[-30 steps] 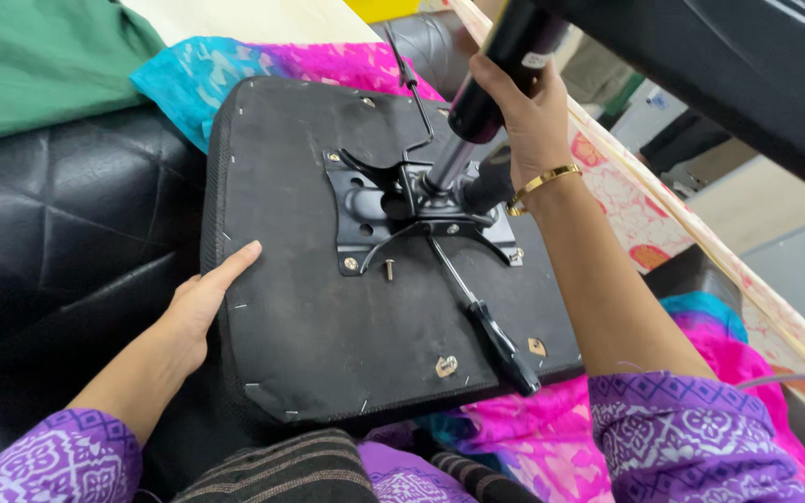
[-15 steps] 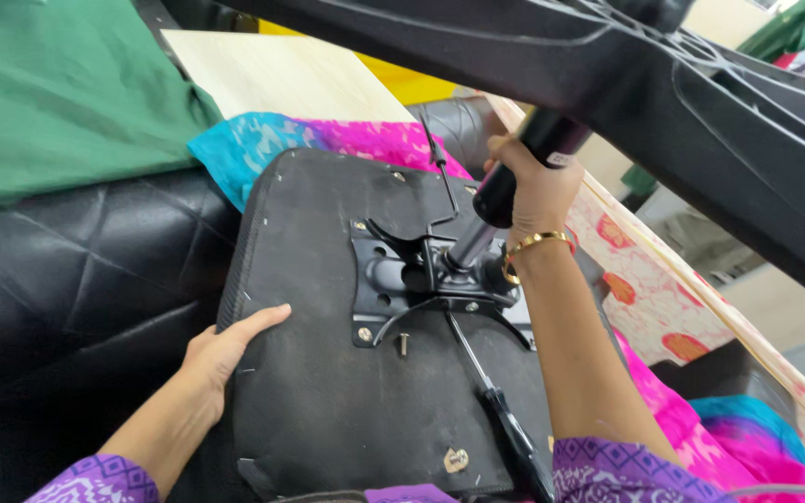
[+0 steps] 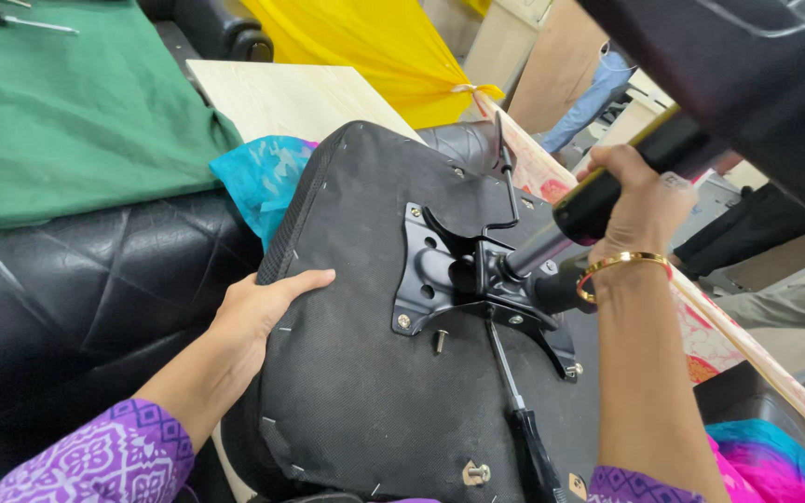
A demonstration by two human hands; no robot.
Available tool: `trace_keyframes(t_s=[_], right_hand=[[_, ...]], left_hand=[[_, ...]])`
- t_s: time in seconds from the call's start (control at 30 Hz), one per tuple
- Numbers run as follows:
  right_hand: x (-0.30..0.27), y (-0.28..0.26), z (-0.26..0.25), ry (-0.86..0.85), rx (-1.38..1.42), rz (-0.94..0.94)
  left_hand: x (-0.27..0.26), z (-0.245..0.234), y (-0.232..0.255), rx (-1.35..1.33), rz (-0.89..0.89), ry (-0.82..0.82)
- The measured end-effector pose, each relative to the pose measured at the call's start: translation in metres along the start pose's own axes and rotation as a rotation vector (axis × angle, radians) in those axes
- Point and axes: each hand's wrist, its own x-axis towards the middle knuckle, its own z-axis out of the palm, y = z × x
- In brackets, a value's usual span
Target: The person uses a screwdriver to tighten screws on the underside of a black chair seat, securing the seat to its metal support bracket. The person repeatedly adjusts the seat position and tightens multiple screws to complete the assembly.
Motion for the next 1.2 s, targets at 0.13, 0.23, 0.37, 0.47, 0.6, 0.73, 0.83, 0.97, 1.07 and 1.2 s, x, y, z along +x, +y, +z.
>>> trace_keyframes(t_s=[0.13,0.23,0.37,0.47,0.6,0.73,0.83,0.97,1.07,1.2], right_hand=[[0.011,-0.028,-0.026,0.047,-0.008,-0.062],[0.016,-0.048,-0.047,0.076,-0.030,-0.108],[0.021,-0.059,-0.075,0.226,-0.152,-0.069],[0.013,-0.051,-0.097,0.341,-0.199,0.001],[-0.004,-0.033,-0.124,0.450,-0.199,0.121],[-0.003,-0.018,-0.129,0.520,-0.288,0.189],[0.002,0.001,-0.119,0.564,-0.404,0.206],[0.001,0.020,-0.101,0.565,-0.503,0.137],[0.002,0.023,-0.102,0.583,-0.491,0.126],[0.007,0.027,-0.106,0.574,-0.530,0.148]], left_hand=[[0.010,0.026,0.023,-0.002,0.075,-0.130],[0.030,0.051,0.031,-0.044,0.076,-0.279],[0.065,0.090,0.024,0.050,0.069,-0.369],[0.088,0.115,0.011,0.165,-0.013,-0.406],[0.111,0.142,-0.011,0.255,-0.056,-0.492],[0.128,0.152,-0.022,0.335,-0.137,-0.484],[0.133,0.150,-0.042,0.398,-0.142,-0.449],[0.149,0.127,-0.055,0.703,-0.019,-0.247],[0.162,0.123,-0.062,0.652,0.059,-0.323],[0.166,0.122,-0.064,0.744,0.104,-0.378]])
